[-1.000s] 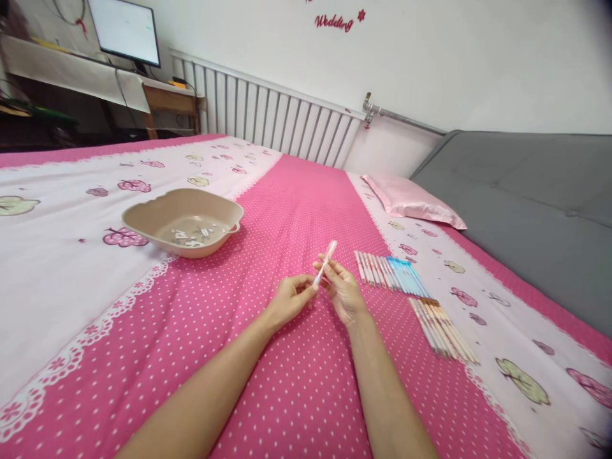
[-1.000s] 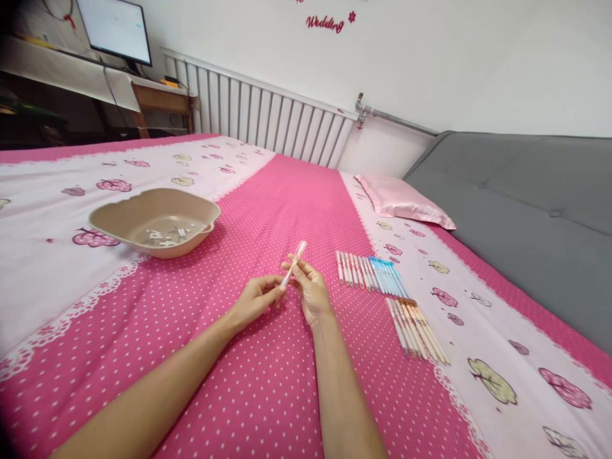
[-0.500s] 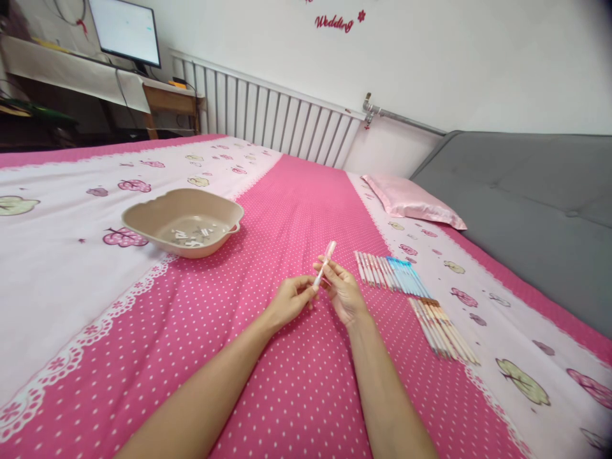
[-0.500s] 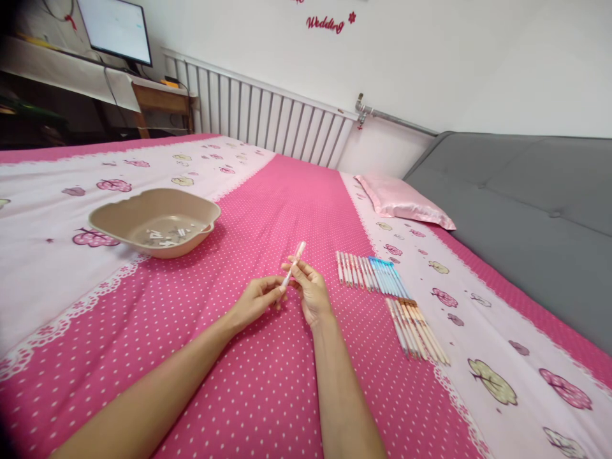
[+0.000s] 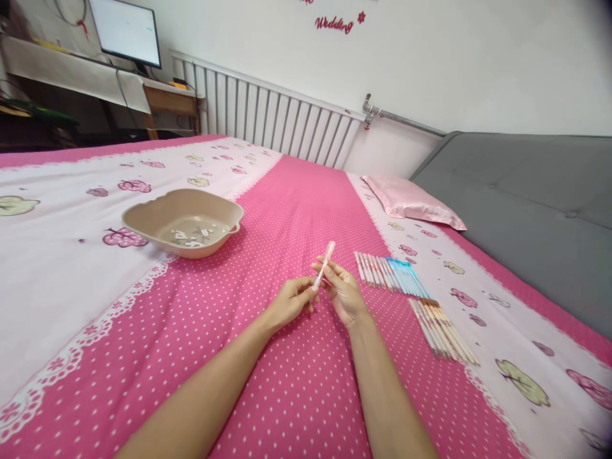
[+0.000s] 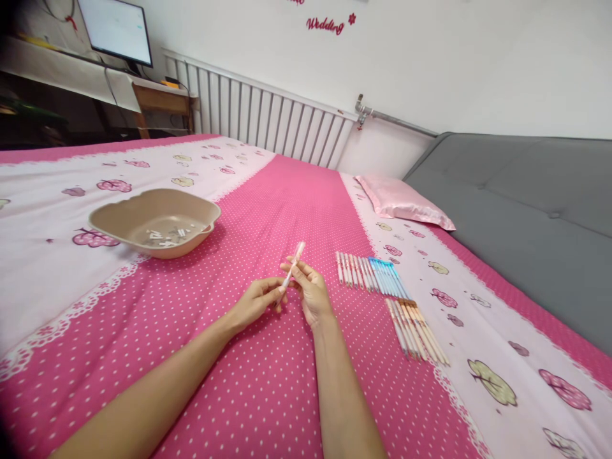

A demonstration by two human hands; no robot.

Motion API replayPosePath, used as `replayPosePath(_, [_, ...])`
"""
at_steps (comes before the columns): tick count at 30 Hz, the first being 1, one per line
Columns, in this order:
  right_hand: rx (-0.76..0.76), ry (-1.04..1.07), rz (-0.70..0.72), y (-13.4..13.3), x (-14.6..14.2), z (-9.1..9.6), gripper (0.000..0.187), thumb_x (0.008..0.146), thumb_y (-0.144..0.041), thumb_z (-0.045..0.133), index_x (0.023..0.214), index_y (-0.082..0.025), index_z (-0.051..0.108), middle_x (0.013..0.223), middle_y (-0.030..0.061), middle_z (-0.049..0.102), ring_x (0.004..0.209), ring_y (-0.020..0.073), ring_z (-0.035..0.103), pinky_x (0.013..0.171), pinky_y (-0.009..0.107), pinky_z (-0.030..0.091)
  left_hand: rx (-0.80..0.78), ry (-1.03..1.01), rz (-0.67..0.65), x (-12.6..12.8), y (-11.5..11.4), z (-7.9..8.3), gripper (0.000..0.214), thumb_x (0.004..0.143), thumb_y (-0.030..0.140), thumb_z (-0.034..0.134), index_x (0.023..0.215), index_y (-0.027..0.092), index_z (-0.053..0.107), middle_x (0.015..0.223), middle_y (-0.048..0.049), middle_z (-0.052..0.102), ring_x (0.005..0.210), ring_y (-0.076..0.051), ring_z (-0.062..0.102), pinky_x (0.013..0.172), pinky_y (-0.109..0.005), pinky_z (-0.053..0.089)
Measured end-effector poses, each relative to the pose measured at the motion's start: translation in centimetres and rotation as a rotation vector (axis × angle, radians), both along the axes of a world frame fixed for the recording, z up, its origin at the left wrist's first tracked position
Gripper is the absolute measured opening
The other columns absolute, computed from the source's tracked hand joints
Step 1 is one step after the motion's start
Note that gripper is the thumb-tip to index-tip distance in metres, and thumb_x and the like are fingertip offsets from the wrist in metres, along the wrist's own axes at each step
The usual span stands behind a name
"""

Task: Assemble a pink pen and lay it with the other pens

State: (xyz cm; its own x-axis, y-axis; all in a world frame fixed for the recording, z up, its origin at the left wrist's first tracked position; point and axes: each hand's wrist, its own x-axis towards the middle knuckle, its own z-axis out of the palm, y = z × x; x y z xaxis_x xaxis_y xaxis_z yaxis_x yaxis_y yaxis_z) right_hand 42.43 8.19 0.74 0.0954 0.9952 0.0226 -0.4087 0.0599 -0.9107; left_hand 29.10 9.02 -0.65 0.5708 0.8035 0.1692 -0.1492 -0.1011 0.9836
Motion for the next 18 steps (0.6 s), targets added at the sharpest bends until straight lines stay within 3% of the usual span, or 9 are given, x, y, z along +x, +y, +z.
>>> replayPosePath(10, [-0.008,0.013,0.001,0.06,-0.02,-0.18,0.027,0.065,-0.028,0.070,0.090,-0.020,0.066,0.082,0.0024,0.068,0.057,0.0085,0.053,0.048,0.019,0.042,0.012,-0.002,0.019,0.08,0.03,-0.15,0.024,0.077,0.034,0.054,0.082,0.010,0.059,0.066,-0.0013,0.057,0.055,-0.009,0.052,0.055,-0.023,0.042])
replayPosePath(18, [-0.031,0.056,-0.043,0.15,-0.10,-0.22,0.025,0.059,-0.023,0.075,0.082,-0.019,0.065,0.075,-0.0007,0.067,0.066,0.0075,0.058,0.060,0.018,0.046,0.009,-0.010,0.059,0.19,-0.07,0.06,0.030,0.071,0.037,0.062,0.085,0.010,0.062,0.063,-0.0010,0.058,0.054,-0.009,0.051,0.053,-0.022,0.040])
